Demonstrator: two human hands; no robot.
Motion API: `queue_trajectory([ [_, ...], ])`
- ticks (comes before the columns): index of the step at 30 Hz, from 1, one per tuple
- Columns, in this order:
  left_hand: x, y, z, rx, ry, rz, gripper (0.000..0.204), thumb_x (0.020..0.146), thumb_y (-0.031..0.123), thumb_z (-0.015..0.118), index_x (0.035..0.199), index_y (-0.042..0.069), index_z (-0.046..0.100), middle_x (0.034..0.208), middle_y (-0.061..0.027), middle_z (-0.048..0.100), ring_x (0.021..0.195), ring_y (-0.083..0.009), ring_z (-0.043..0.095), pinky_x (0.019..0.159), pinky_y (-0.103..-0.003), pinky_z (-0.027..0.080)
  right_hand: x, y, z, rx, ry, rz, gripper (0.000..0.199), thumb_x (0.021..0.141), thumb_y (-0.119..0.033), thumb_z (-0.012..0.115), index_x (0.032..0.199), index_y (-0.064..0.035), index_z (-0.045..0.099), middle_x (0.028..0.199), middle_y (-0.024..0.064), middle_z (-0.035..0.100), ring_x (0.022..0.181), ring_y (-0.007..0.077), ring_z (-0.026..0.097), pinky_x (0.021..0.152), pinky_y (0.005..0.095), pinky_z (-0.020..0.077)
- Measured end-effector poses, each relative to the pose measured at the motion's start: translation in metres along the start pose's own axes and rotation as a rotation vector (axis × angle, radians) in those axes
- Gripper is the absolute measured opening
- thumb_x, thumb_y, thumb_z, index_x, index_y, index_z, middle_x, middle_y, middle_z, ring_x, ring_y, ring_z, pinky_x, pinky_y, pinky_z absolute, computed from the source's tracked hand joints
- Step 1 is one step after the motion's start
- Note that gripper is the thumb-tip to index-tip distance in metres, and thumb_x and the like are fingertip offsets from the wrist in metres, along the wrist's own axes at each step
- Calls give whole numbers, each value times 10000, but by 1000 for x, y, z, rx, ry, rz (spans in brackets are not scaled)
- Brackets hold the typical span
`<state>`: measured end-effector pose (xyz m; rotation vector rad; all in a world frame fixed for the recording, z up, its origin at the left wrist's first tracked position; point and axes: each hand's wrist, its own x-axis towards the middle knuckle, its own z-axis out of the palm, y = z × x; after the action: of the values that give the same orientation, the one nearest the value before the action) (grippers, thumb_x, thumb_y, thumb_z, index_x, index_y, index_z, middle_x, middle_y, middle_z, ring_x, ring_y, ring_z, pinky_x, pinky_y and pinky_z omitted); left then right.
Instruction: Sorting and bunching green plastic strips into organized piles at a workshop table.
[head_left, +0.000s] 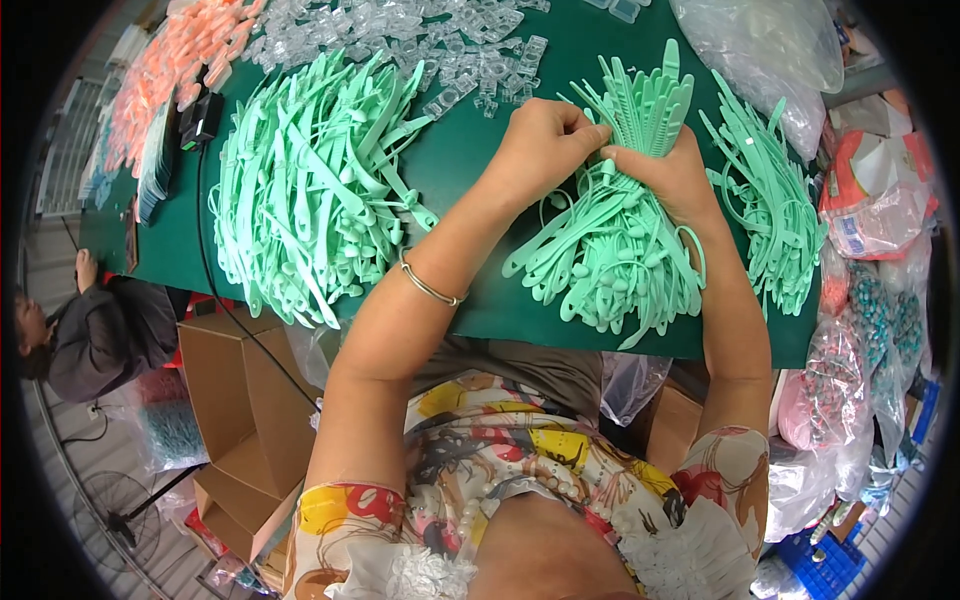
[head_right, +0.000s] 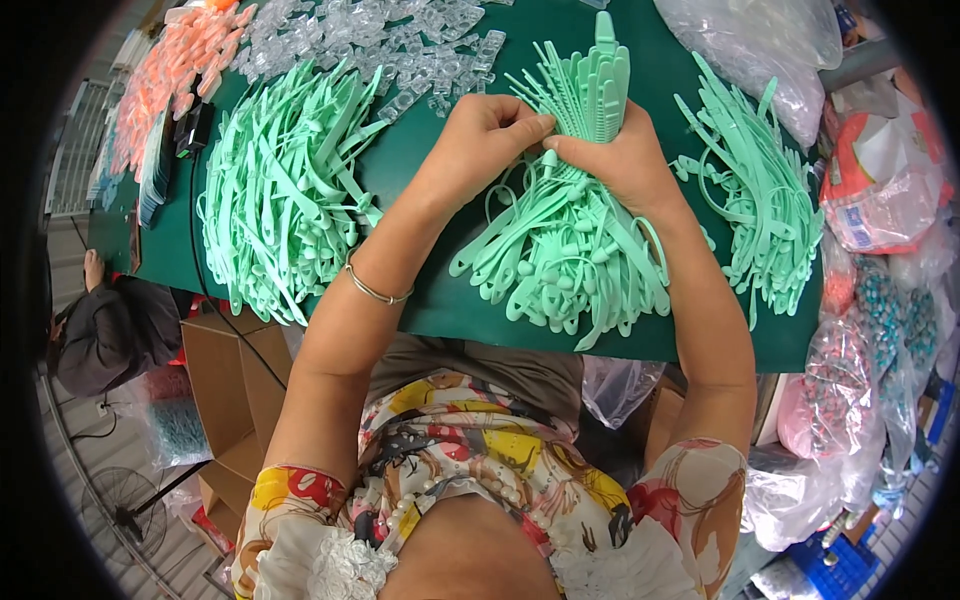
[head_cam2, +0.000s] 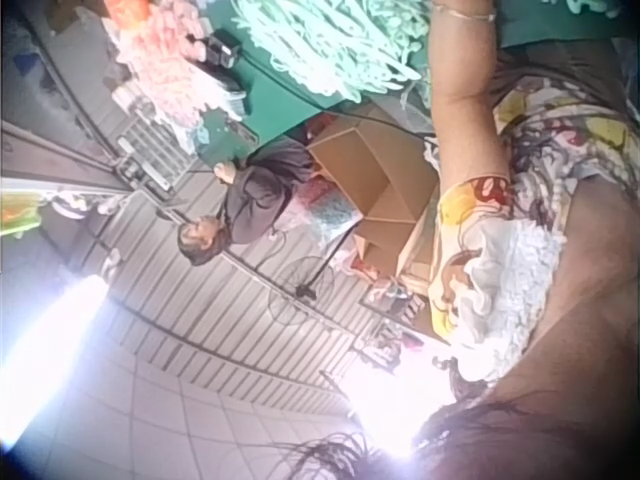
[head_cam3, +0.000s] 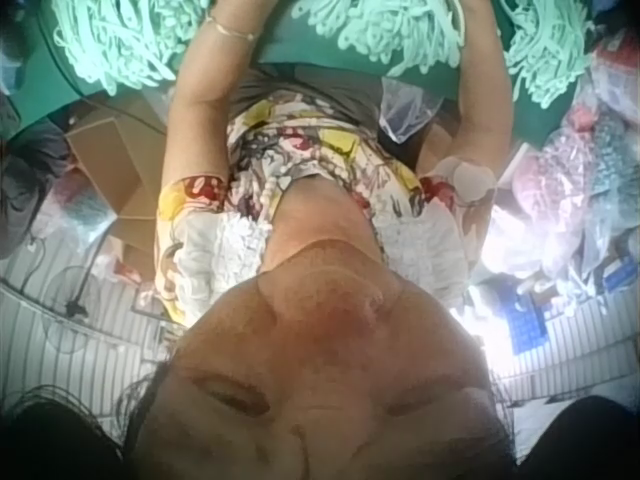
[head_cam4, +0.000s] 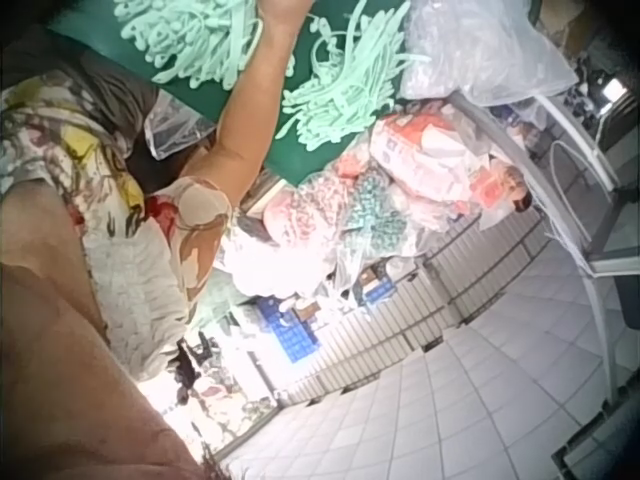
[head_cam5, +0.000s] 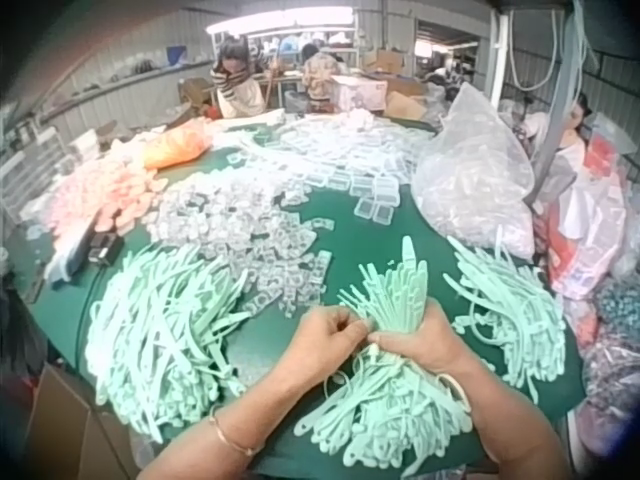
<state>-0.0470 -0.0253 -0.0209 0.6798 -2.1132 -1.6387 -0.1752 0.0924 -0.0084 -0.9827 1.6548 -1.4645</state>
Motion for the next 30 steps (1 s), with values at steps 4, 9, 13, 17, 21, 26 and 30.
queue_trajectory([
  [4,-2,-1,2,-58,16,-16,284,848,222,624,693,-16,618,602,-16,566,532,-49,451,472,-210,355,-1,1,1,-21,-26,-19,358,690,-78,754,999,14,599,929,77,648,829,141,617,751,271,490],
  [9,-5,1,6,-225,29,-42,259,852,210,626,704,-2,604,599,-1,535,532,-40,425,464,-193,321,-3,4,4,-7,12,-71,346,695,-75,751,995,15,605,924,72,651,820,134,618,740,265,492],
  [13,-5,2,5,-293,57,-60,229,852,197,627,737,0,603,630,-7,553,526,-39,406,465,-189,311,-4,-3,7,-2,33,-49,318,708,-70,732,991,15,615,916,72,654,810,128,616,731,263,492],
  [17,-6,1,2,-527,71,-41,209,852,185,628,761,-1,597,672,-29,578,525,-46,393,467,-191,303,-2,3,6,28,44,-26,298,710,-69,718,981,13,623,900,68,653,792,126,613,717,264,488],
  [21,-7,2,2,-565,59,-30,208,851,182,631,764,-3,595,683,-40,583,531,-48,398,472,-189,302,-2,2,5,54,43,-30,302,704,-76,724,975,12,626,894,66,652,786,124,610,710,265,485],
  [26,-9,2,4,-569,109,15,199,859,182,623,773,5,597,676,-26,575,524,-51,401,473,-191,303,-2,4,5,52,44,-36,305,711,-80,723,980,17,618,887,71,649,784,128,609,711,266,485],
  [30,-7,2,-10,-590,140,39,195,872,210,606,797,31,594,684,-13,570,518,-57,425,478,-205,318,-5,2,8,65,107,-61,308,716,-66,710,993,23,610,893,74,646,778,136,612,705,267,488],
])
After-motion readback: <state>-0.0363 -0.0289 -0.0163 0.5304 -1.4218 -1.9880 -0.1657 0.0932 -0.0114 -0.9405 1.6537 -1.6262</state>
